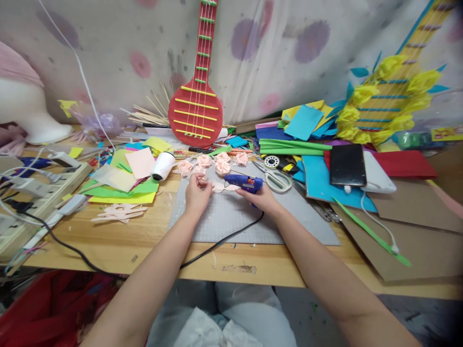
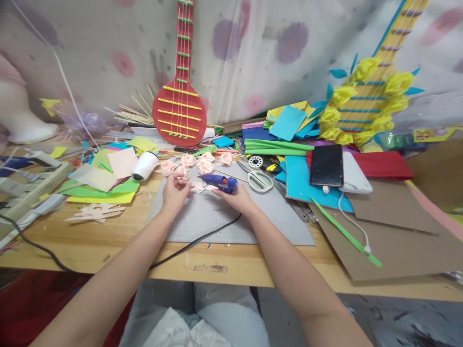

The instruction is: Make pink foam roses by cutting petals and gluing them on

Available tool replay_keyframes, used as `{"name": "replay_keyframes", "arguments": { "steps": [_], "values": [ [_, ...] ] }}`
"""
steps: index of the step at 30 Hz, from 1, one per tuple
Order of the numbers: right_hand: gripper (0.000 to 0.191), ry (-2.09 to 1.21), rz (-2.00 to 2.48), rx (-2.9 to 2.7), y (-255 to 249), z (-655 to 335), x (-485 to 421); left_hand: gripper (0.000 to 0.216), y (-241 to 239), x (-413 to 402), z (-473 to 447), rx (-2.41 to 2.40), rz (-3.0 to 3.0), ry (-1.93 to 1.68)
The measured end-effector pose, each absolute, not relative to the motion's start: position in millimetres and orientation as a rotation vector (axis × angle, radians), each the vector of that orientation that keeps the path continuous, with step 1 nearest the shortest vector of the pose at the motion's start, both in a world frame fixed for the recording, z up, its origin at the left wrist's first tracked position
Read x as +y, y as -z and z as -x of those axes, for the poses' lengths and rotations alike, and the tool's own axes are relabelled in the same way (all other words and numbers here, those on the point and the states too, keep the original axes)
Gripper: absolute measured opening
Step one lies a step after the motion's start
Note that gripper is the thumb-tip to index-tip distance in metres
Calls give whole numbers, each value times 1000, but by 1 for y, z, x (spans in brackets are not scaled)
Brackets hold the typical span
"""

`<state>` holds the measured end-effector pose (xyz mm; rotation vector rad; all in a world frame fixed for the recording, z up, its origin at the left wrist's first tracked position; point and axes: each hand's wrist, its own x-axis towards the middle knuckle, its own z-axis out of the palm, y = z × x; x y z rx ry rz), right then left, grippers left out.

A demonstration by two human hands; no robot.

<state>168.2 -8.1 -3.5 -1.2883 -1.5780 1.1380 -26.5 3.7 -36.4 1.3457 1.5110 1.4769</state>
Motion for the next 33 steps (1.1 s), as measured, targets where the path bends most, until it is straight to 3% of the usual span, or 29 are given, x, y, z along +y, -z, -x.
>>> {"name": "replay_keyframes", "arguments": {
  "steps": [33],
  "values": [
    [38, -1054, 1278, -1684, 5, -159, -7, 31, 37, 5, 26, 1525, -1408, -1452]
  ]
}}
